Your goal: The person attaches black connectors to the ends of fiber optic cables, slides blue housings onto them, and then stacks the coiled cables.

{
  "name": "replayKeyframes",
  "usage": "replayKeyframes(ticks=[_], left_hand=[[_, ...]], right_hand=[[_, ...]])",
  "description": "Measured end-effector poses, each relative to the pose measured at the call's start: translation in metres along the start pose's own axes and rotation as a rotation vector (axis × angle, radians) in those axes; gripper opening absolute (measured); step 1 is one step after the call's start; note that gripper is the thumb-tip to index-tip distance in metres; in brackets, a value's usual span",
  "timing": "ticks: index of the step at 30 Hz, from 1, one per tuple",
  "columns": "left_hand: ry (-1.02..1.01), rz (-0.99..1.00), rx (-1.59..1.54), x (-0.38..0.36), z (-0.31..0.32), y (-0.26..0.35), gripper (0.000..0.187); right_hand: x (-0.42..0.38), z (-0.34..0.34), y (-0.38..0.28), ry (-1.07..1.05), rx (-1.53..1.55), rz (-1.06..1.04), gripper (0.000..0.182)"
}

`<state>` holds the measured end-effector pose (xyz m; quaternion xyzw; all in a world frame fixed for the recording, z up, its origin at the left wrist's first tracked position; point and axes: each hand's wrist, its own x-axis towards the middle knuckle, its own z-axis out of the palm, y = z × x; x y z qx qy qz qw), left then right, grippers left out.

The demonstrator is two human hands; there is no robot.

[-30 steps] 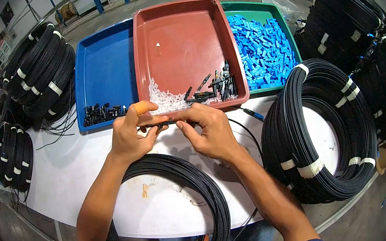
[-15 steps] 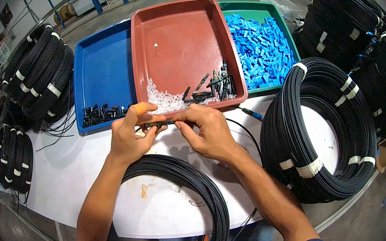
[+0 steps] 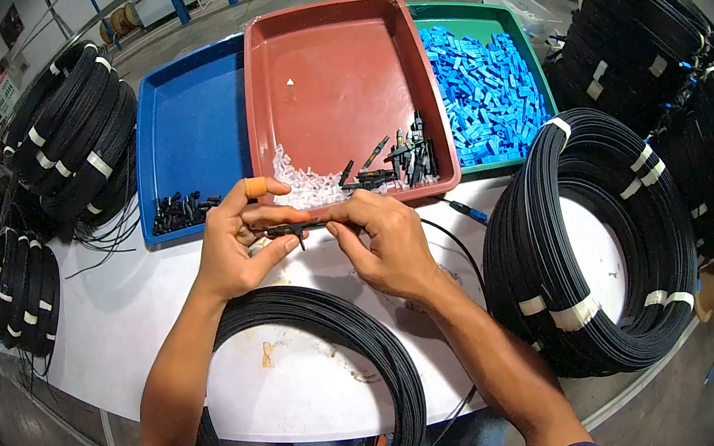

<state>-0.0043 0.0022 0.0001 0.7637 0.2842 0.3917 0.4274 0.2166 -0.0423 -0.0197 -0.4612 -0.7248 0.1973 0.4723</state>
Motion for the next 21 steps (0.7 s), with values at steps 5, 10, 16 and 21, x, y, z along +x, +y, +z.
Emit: replayKeyframes(ticks=[5,10,16,21], left_hand=[[0.014,0.004,-0.015,0.0,0.001,0.0,0.058],[0.091,0.033,0.14,0.001,0.008,-0.002,0.052],[0.134,0.028,0.179,0.002,0.011,0.0,0.049],[0.113,0.015,0.136,0.002,0.009,0.002,0.054]], right_hand=[[0.0,0.002,0.0,0.021,-0.03,-0.042,0.01],[-0.001,0.004,0.001,0.033,-0.038,-0.058,0.009],[-0.001,0.005,0.002,0.066,-0.091,-0.118,0.012],[0.001,0.004,-0.003,0.081,-0.106,-0.167,0.016]])
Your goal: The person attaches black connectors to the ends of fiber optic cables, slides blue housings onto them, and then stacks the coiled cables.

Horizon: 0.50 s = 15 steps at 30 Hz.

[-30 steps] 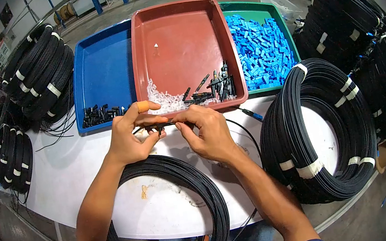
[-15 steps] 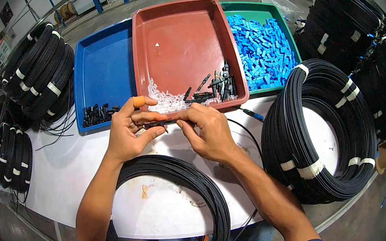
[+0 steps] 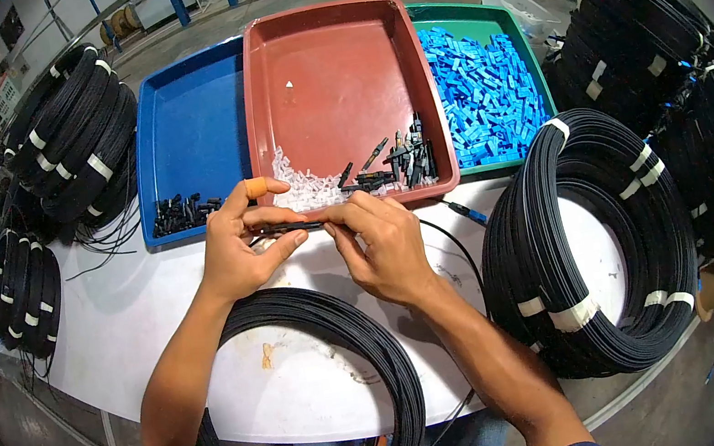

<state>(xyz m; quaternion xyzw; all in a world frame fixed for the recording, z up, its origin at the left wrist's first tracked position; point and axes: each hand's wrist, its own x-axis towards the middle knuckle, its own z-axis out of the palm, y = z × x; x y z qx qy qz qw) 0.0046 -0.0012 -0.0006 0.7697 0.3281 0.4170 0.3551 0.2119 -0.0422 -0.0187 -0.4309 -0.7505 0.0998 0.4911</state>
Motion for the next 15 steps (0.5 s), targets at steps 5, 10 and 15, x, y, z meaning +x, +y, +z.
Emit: replayKeyframes(ticks=[5,10,15], left_hand=[[0.016,-0.074,-0.07,0.0,0.002,0.001,0.054],[0.063,0.018,-0.066,0.003,0.009,0.0,0.042],[0.102,0.064,-0.002,0.002,0.01,-0.002,0.036]], right_hand=[[-0.001,0.003,0.002,0.032,-0.023,-0.076,0.017],[-0.002,-0.003,0.002,-0.006,0.038,-0.076,0.021],[-0.001,-0.01,0.007,0.004,0.043,-0.011,0.033]])
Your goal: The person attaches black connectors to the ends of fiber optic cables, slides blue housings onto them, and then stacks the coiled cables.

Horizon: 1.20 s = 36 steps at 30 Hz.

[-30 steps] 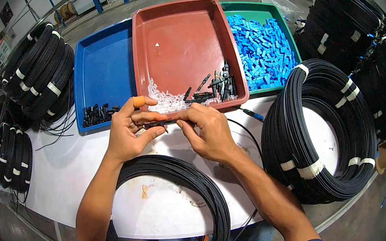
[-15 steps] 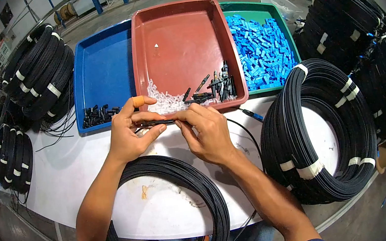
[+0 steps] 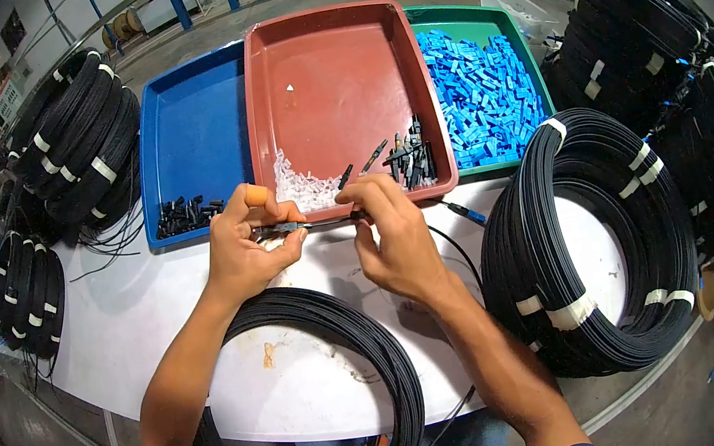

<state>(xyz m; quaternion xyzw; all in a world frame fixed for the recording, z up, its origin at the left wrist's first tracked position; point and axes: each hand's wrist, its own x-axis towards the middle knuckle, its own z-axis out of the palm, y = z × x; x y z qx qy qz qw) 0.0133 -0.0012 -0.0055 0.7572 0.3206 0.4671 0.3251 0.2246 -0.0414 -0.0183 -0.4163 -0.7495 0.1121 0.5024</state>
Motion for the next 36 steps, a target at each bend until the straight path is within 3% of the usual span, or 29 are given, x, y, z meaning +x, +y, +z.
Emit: replayKeyframes(ticks=[4,7,16,19,27,31,36], left_hand=[[0.018,0.058,0.022,-0.002,0.0,0.003,0.032],[0.025,0.05,0.025,-0.003,0.002,0.008,0.029],[-0.026,0.06,0.008,-0.006,0.011,0.011,0.029],[-0.037,0.022,-0.033,-0.006,0.011,0.01,0.029],[-0.123,-0.163,-0.165,-0.005,0.003,0.011,0.017],[-0.126,-0.118,-0.203,-0.006,0.0,0.005,0.015],[-0.129,-0.24,-0.337,-0.006,0.001,0.006,0.012]], right_hand=[[-0.001,-0.001,0.001,0.08,0.137,0.095,0.037],[-0.002,0.003,0.009,0.127,-0.026,-0.047,0.024],[-0.003,0.01,0.006,0.114,-0.034,-0.252,0.031],[-0.006,0.011,0.005,0.116,0.005,-0.159,0.03],[-0.001,0.01,0.001,0.18,-0.09,-0.377,0.027],[0.0,0.01,-0.003,0.194,-0.037,-0.368,0.03],[-0.002,0.008,0.001,0.187,0.01,-0.342,0.03]])
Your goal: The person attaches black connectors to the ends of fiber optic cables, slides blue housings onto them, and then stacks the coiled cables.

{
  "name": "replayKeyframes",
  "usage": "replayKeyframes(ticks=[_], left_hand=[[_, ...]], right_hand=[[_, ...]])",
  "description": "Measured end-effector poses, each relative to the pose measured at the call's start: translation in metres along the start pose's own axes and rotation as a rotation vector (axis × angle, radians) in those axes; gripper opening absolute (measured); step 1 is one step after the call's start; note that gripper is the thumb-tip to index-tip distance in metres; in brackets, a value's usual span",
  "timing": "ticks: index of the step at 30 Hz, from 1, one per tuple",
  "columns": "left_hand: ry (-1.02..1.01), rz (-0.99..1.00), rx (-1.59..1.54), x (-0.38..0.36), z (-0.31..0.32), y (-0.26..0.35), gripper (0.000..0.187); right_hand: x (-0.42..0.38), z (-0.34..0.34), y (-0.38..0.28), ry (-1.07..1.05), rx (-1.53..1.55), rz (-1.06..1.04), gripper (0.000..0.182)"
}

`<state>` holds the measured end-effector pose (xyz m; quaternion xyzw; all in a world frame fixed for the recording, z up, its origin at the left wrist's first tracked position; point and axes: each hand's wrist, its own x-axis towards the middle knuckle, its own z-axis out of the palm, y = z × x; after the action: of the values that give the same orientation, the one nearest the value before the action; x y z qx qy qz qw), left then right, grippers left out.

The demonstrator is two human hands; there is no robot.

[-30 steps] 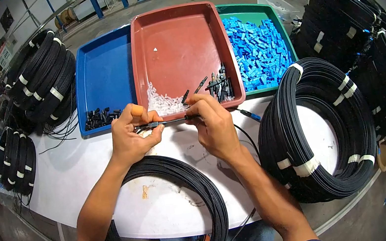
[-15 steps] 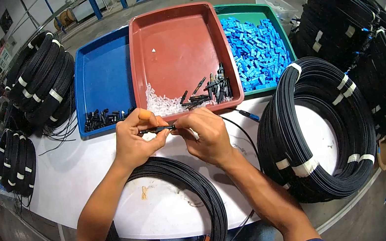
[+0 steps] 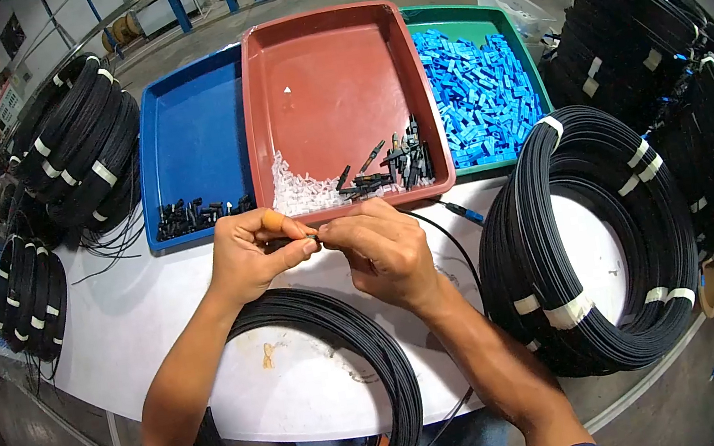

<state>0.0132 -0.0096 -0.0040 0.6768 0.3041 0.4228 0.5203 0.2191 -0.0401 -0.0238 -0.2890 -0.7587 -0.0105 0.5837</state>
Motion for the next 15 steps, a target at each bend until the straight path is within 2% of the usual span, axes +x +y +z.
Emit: replayKeyframes(ticks=[4,6,7,9,13,15], left_hand=[[-0.013,0.055,0.042,-0.0026,0.0001,-0.001,0.013],[0.007,0.192,0.319,-0.0029,0.0019,0.004,0.015],[0.004,0.189,0.319,-0.0026,0.0028,0.0027,0.015],[0.009,0.383,0.49,-0.0018,0.0034,-0.001,0.018],[0.017,0.47,0.602,0.0008,0.0,-0.0021,0.017],[0.044,0.657,0.712,0.0023,0.0001,0.0,0.016]], right_hand=[[0.0003,0.0001,-0.0032,-0.021,-0.02,-0.035,0.03],[-0.0009,-0.0016,-0.0066,-0.112,-0.034,0.171,0.024],[-0.0022,-0.0013,-0.0052,-0.111,-0.035,0.174,0.024],[-0.0034,0.0004,-0.0004,-0.135,0.104,0.369,0.018],[0.0029,0.0,-0.0027,-0.184,0.058,0.412,0.013],[0.0008,0.0018,-0.0013,-0.144,0.129,0.477,0.014]])
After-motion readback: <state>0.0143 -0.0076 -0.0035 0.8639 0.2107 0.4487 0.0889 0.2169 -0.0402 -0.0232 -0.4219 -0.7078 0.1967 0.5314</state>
